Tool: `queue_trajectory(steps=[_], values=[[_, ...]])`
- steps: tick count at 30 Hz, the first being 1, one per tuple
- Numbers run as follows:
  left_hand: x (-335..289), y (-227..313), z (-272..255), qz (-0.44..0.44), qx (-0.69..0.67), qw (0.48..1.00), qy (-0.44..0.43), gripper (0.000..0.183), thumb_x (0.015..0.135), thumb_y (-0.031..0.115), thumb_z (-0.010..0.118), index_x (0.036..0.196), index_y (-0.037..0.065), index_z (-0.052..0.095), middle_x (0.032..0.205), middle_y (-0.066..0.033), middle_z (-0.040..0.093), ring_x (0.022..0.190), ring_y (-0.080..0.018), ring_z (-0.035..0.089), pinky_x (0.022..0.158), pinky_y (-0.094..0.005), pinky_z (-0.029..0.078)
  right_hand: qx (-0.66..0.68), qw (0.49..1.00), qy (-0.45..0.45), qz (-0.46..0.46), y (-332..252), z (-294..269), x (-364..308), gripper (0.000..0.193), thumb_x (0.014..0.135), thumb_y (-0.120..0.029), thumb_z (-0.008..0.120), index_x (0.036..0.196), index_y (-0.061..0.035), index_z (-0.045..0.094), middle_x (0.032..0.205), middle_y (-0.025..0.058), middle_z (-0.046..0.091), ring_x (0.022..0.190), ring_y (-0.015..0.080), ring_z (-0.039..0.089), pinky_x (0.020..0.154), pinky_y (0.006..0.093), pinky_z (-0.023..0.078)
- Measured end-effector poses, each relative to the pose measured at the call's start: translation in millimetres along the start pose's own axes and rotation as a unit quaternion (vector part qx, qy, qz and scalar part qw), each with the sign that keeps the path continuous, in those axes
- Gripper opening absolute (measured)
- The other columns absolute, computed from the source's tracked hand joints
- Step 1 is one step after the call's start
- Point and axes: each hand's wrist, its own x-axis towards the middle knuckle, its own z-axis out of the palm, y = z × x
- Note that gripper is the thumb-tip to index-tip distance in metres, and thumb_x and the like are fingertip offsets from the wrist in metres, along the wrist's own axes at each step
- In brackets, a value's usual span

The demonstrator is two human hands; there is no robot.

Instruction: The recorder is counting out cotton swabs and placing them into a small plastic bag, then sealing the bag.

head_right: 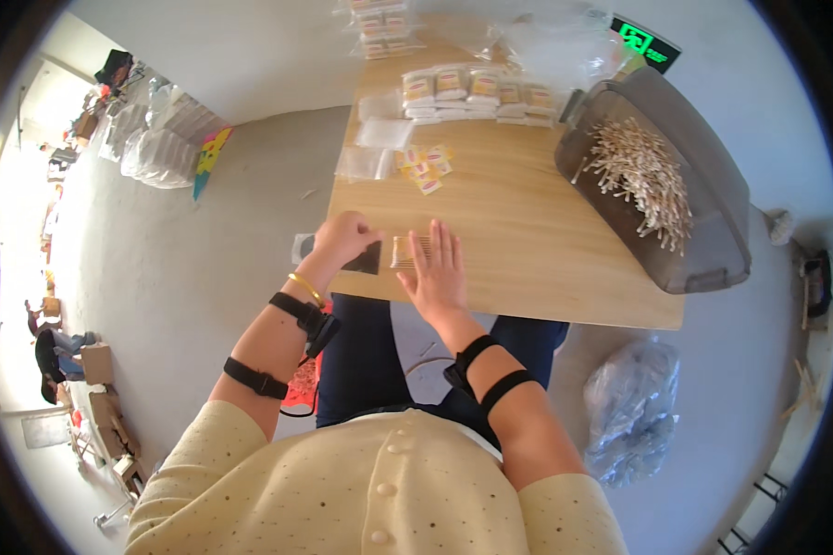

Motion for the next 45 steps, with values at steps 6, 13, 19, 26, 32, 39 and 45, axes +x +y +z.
queue_trajectory(steps=[6, 13, 19, 26, 32, 39, 45], values=[[-35.4, -89.5, -16.6, 0.005, 0.030, 0.998, 0.049, 0.030, 0.091, 0.037, 0.074, 0.093, 0.007, 0.070, 0.090, -0.0110, 0.073, 0.091, -0.0320, 0.072, 0.078, -0.0464, 0.057, -0.014, 0.999, -0.038, 0.005, -23.6, 7.4, 8.9, 0.085, 0.100, -0.055, 0.055, 0.165, -0.0095, 0.027, 0.170, 0.0283, 0.013, 0.159, 0.0414, 0.012, 0.130, 0.0545, 0.010], [-29.4, -80.0, 10.6, 0.078, 0.141, 0.984, 0.073, 0.028, 0.093, 0.032, 0.064, 0.093, 0.004, 0.068, 0.093, -0.0159, 0.070, 0.088, -0.0356, 0.073, 0.077, -0.0488, 0.058, -0.017, 0.998, -0.060, -0.001, -87.2, 27.5, 42.1, 0.081, 0.103, -0.054, 0.050, 0.165, -0.0090, 0.025, 0.171, 0.0283, 0.011, 0.160, 0.0410, 0.010, 0.130, 0.0554, 0.010], [-16.4, -75.1, 2.7, 0.061, 0.164, 0.985, -0.006, 0.023, 0.087, 0.024, 0.062, 0.085, 0.003, 0.072, 0.080, -0.0200, 0.072, 0.080, -0.0386, 0.073, 0.074, -0.0481, 0.058, -0.036, 0.998, -0.058, 0.006, -101.3, 30.8, 43.1, 0.078, 0.104, -0.052, 0.048, 0.165, -0.0083, 0.025, 0.170, 0.0286, 0.012, 0.160, 0.0404, 0.012, 0.130, 0.0547, 0.010], [-23.7, -95.6, -1.7, 0.057, 0.017, 0.998, 0.037, 0.024, 0.085, 0.025, 0.061, 0.085, 0.003, 0.071, 0.080, -0.0202, 0.072, 0.075, -0.0426, 0.070, 0.069, -0.0525, 0.056, -0.031, 0.998, -0.057, 0.002, -115.6, 34.1, 43.9, 0.076, 0.104, -0.050, 0.049, 0.164, -0.0080, 0.027, 0.169, 0.0299, 0.015, 0.159, 0.0415, 0.013, 0.129, 0.0552, 0.012], [-27.3, -92.5, -3.5, 0.072, -0.012, 0.997, 0.001, 0.024, 0.087, 0.028, 0.064, 0.085, 0.005, 0.068, 0.088, -0.0165, 0.071, 0.089, -0.0396, 0.068, 0.079, -0.0504, 0.053, -0.029, 0.997, -0.066, 0.003, -138.9, 39.3, 52.3, 0.077, 0.102, -0.051, 0.052, 0.163, -0.0091, 0.030, 0.170, 0.0276, 0.017, 0.159, 0.0404, 0.013, 0.130, 0.0538, 0.011], [-30.4, -179.7, 43.9, -0.025, -0.086, 0.950, 0.298, 0.083, 0.084, 0.034, 0.087, 0.145, 0.002, 0.041, 0.111, -0.0129, 0.067, 0.109, -0.0341, 0.066, 0.105, -0.0455, 0.048, 0.032, 0.998, -0.045, -0.013, -117.5, 33.0, 47.7, 0.093, 0.097, -0.053, 0.059, 0.162, 0.0031, 0.025, 0.172, 0.0225, 0.017, 0.161, 0.0340, 0.014, 0.130, 0.0519, 0.011], [-20.0, -156.4, 52.9, -0.087, -0.587, 0.805, 0.000, 0.051, 0.092, 0.020, 0.082, 0.131, 0.001, 0.056, 0.121, -0.0096, 0.068, 0.109, -0.0199, 0.069, 0.090, -0.0356, 0.060, -0.010, 0.997, -0.079, 0.005, -125.2, 37.9, 50.9, 0.100, 0.093, -0.053, 0.065, 0.162, 0.0066, 0.021, 0.172, 0.0239, 0.015, 0.161, 0.0356, 0.011, 0.130, 0.0537, 0.011]])
